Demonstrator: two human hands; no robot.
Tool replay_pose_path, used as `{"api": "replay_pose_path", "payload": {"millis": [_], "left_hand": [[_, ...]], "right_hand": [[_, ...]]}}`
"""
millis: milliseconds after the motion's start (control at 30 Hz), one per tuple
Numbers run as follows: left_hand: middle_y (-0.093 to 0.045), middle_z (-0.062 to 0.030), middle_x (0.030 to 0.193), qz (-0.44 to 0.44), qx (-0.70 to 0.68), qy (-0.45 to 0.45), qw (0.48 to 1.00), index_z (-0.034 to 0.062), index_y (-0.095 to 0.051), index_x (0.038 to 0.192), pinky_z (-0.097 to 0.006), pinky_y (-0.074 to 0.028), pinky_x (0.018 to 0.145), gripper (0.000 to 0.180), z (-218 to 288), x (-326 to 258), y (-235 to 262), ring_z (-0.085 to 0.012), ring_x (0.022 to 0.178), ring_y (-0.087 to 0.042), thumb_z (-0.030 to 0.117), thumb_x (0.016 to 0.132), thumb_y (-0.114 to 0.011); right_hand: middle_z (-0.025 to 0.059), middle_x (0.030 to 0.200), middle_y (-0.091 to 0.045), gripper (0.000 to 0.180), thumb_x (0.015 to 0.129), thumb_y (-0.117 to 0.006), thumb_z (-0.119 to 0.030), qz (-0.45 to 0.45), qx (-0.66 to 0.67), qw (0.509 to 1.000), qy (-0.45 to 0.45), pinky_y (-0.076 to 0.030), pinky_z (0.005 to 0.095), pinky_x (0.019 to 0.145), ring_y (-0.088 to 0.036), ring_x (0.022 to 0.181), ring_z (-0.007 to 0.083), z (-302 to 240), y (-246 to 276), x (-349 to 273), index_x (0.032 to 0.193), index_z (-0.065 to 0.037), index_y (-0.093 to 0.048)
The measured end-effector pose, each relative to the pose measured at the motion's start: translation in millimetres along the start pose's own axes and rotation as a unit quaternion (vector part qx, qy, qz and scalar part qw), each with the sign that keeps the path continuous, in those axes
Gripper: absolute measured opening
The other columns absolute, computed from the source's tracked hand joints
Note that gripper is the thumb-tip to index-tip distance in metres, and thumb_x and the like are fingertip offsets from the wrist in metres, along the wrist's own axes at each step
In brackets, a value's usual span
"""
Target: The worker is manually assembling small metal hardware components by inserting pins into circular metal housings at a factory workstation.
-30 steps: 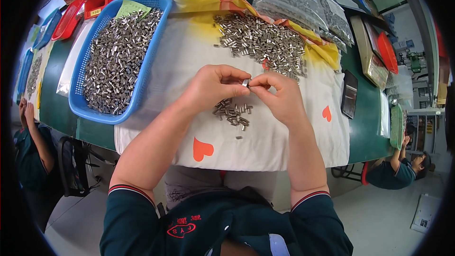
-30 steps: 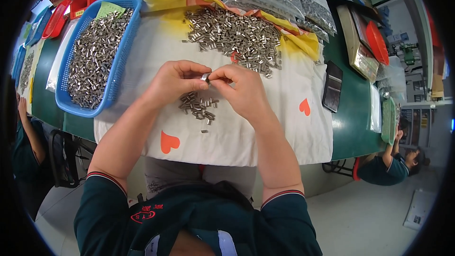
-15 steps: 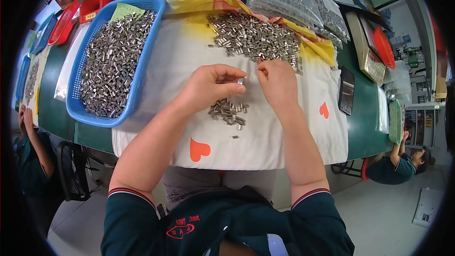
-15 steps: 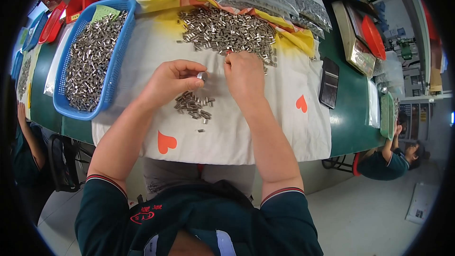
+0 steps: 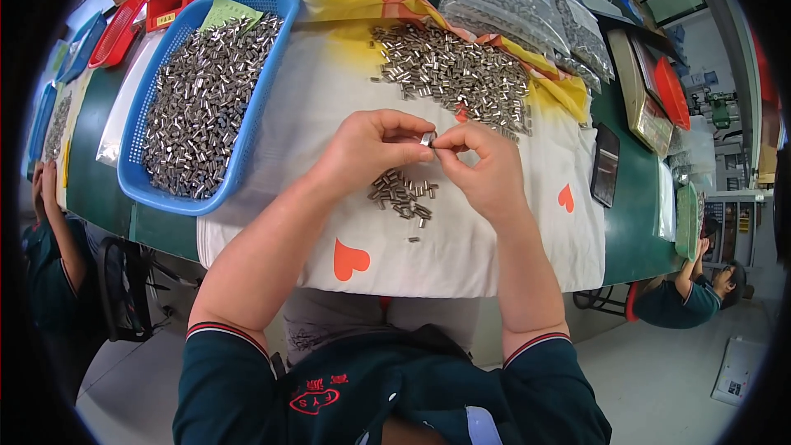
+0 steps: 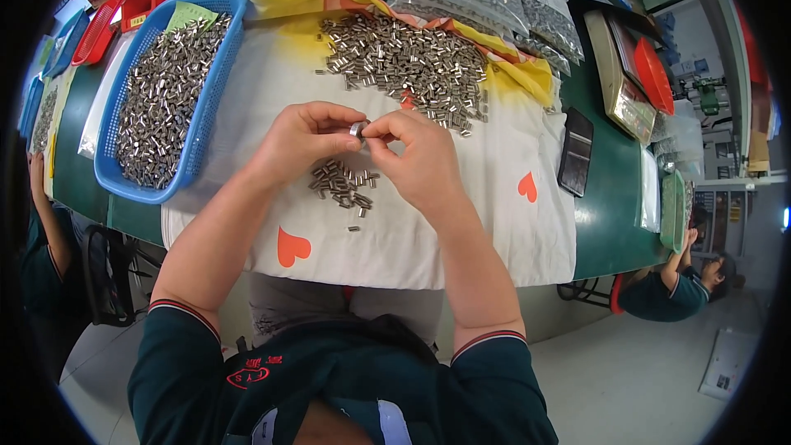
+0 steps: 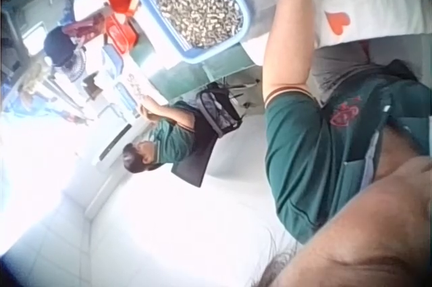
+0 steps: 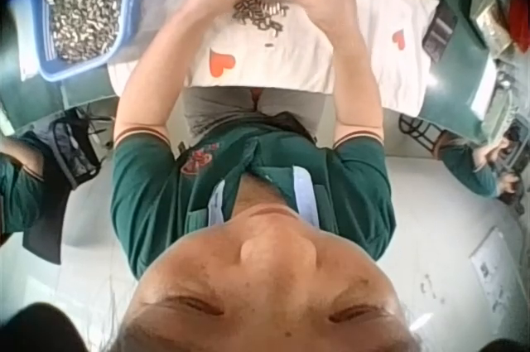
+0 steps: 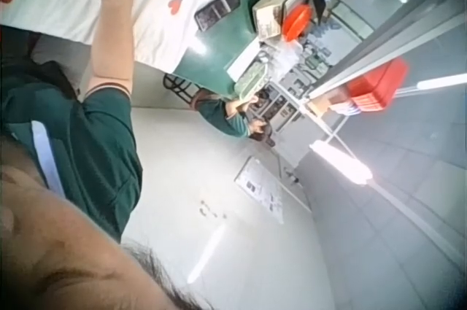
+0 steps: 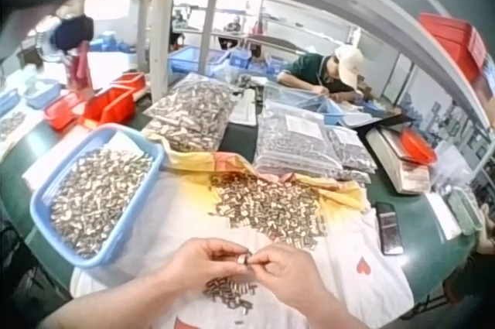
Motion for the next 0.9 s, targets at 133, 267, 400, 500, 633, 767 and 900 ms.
{"api": "replay_pose_path", "payload": {"millis": [133, 267, 400, 500, 633, 767, 900], "left_hand": [[-0.063, -0.0061, 0.086, 0.022, 0.043, -0.004, 0.999, -0.0028, -0.059, 0.1, -0.021, -0.047, 0.069, 0.029, 0.7, -0.6, -0.1, -0.0084, 0.077, -0.058, 0.004, 0.073, -0.067], [-0.063, -0.0059, 0.085, -0.045, 0.005, 0.034, 0.998, -0.0031, -0.06, 0.1, -0.02, -0.047, 0.066, 0.031, 6.5, -3.7, -1.8, -0.008, 0.074, -0.058, 0.005, 0.072, -0.069], [-0.062, -0.0051, 0.083, -0.061, 0.014, 0.024, 0.998, -0.0035, -0.06, 0.099, -0.02, -0.047, 0.067, 0.03, 4.7, -5.4, -7.3, -0.0075, 0.074, -0.057, 0.005, 0.072, -0.069], [-0.062, -0.0047, 0.082, -0.051, 0.153, 0.001, 0.987, -0.0035, -0.06, 0.097, -0.021, -0.047, 0.068, 0.028, 7.1, -5.6, -11.0, -0.0076, 0.073, -0.057, 0.004, 0.071, -0.069], [-0.062, -0.0041, 0.081, -0.059, 0.128, 0.009, 0.99, -0.003, -0.06, 0.097, -0.021, -0.047, 0.068, 0.028, 3.9, -4.8, -10.1, -0.0075, 0.074, -0.057, 0.004, 0.072, -0.068], [-0.061, -0.003, 0.085, -0.017, 0.031, 0.014, 0.999, -0.0017, -0.059, 0.101, -0.021, -0.046, 0.069, 0.029, 1.7, -1.7, -1.9, -0.0072, 0.077, -0.056, 0.004, 0.074, -0.067], [-0.06, -0.0023, 0.087, -0.013, 0.004, 0.016, 1.0, -0.0006, -0.058, 0.104, -0.02, -0.046, 0.07, 0.031, 2.2, 0.7, -2.5, -0.0072, 0.079, -0.056, 0.005, 0.074, -0.066]], "right_hand": [[0.0022, 0.072, -0.059, 0.007, 0.07, -0.061, 0.0, 0.031, -0.088, 0.995, 0.048, -0.042, 0.0214, 0.062, -0.054, 0.067, 0.0094, -2.4, -3.8, -1.9, 0.077, -0.001, -0.06], [-0.001, 0.071, -0.057, 0.006, 0.07, -0.064, -0.001, -0.074, 0.057, 0.994, -0.056, -0.041, 0.0199, 0.06, -0.051, 0.066, 0.007, 11.2, 6.5, 5.0, 0.073, -0.003, -0.059], [-0.0033, 0.07, -0.054, 0.008, 0.07, -0.066, -0.002, -0.094, 0.09, 0.985, -0.112, -0.041, 0.0199, 0.06, -0.048, 0.065, 0.0049, 31.2, 10.9, 10.5, 0.072, -0.004, -0.058], [0.0007, 0.071, -0.056, 0.007, 0.071, -0.065, -0.005, 0.004, 0.095, 0.987, -0.127, -0.042, 0.0236, 0.061, -0.051, 0.065, 0.0098, 41.6, 18.6, 23.8, 0.075, -0.003, -0.06], [0.0075, 0.078, -0.058, 0.009, 0.069, -0.062, -0.012, 0.132, -0.314, 0.936, 0.091, -0.041, 0.0376, 0.073, -0.053, 0.08, 0.026, 41.9, 4.0, 33.1, 0.077, -0.009, -0.064], [0.0052, 0.078, -0.055, 0.007, 0.069, -0.063, -0.012, 0.112, -0.368, 0.92, 0.075, -0.04, 0.036, 0.074, -0.051, 0.081, 0.0231, 37.5, -0.4, 28.7, 0.076, -0.01, -0.064], [0.0074, 0.076, -0.056, 0.007, 0.069, -0.062, -0.011, 0.092, -0.347, 0.929, 0.093, -0.04, 0.0371, 0.072, -0.052, 0.079, 0.0261, 37.3, 4.3, 28.2, 0.074, -0.007, -0.064]]}}
Point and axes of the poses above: each hand's wrist, its own x-axis towards the middle knuckle, its own y-axis out of the back of the hand, z = x × y, the point moved 3 cm from there along x, towards the middle knuckle
